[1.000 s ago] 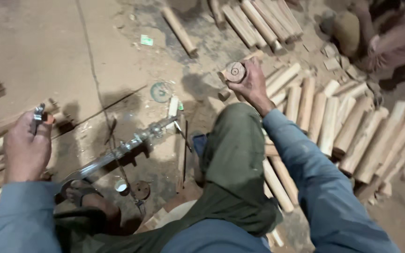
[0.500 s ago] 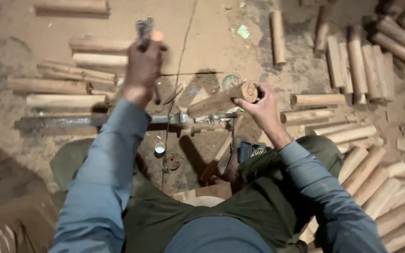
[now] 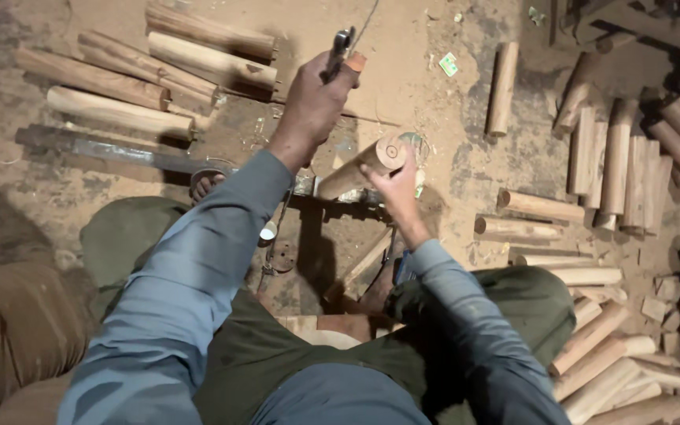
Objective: The person sits on the floor and uses two wrenches to tighten a metal clamp on a lathe. They then insert a wooden dowel into the clamp, tighten it, and remove the dowel. The person repeats this process with another wooden dowel.
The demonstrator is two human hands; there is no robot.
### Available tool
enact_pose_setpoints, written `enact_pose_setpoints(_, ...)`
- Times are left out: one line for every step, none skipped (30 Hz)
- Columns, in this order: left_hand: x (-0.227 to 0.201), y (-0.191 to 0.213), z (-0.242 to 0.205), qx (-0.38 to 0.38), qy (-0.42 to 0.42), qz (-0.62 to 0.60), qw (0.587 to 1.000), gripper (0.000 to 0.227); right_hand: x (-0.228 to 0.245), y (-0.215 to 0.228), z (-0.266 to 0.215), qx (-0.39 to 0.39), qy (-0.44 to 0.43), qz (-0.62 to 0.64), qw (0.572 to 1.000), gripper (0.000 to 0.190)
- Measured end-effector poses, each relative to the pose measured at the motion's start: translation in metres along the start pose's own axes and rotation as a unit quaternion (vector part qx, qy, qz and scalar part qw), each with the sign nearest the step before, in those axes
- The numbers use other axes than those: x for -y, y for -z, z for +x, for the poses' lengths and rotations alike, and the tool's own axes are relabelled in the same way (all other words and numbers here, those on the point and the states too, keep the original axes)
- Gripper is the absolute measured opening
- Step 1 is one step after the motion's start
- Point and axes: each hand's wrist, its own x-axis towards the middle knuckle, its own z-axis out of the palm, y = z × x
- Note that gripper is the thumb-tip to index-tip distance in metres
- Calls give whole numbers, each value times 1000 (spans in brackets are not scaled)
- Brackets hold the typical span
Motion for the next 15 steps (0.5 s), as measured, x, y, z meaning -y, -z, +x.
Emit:
enact_pose_setpoints(-1,0,1,-5,-9,2,1000,45,-16,-9,-6,34,-103,-27,994,41)
enact_pose_setpoints(-2,0,1,-3,-10,-8,1000,45,-32,-18,-15,69,-204,-54,975,32)
enact_pose_setpoints(-4,0,1,-1,-13,-17,1000,45,-48,-30,-23,80,-192,-82,975,32)
enact_pose_setpoints(-6,0,2,0,-15,-26,1000,45,-63,-39,-31,89,-179,-110,974,35)
enact_pose_setpoints(-8,1,2,0,-19,-17,1000,46,-77,-46,-41,79,-222,-63,970,35)
enact_pose_setpoints(-9,1,3,-1,-23,-8,1000,47,-88,-53,-49,69,-266,-17,961,35)
enact_pose_setpoints(-10,2,3,0,-25,-1,1000,48,-96,-54,-58,56,-310,27,949,35)
enact_pose_setpoints(-11,5,4,5,-35,-3,999,48,-101,-53,-64,74,-250,42,965,36)
enact_pose_setpoints(-12,6,5,11,-45,-10,999,48,-101,-41,-70,90,-189,53,976,37)
enact_pose_setpoints(-14,8,5,17,-55,-17,998,48,-98,-28,-73,107,-128,64,984,40)
enact_pose_setpoints(-17,10,7,13,-58,-28,998,47,-92,-17,-72,128,-138,21,982,47)
enact_pose_setpoints(-20,11,9,10,-62,-39,997,46,-82,-3,-70,147,-148,-23,978,57)
enact_pose_setpoints(-22,12,10,5,-65,-50,997,45,-71,11,-67,167,-157,-66,971,69)
enact_pose_setpoints(-25,12,11,9,-57,-59,997,43,-59,25,-63,208,-162,-183,947,69)
enact_pose_setpoints(-26,13,13,10,-50,-68,996,41,-46,39,-57,249,-163,-298,907,70)
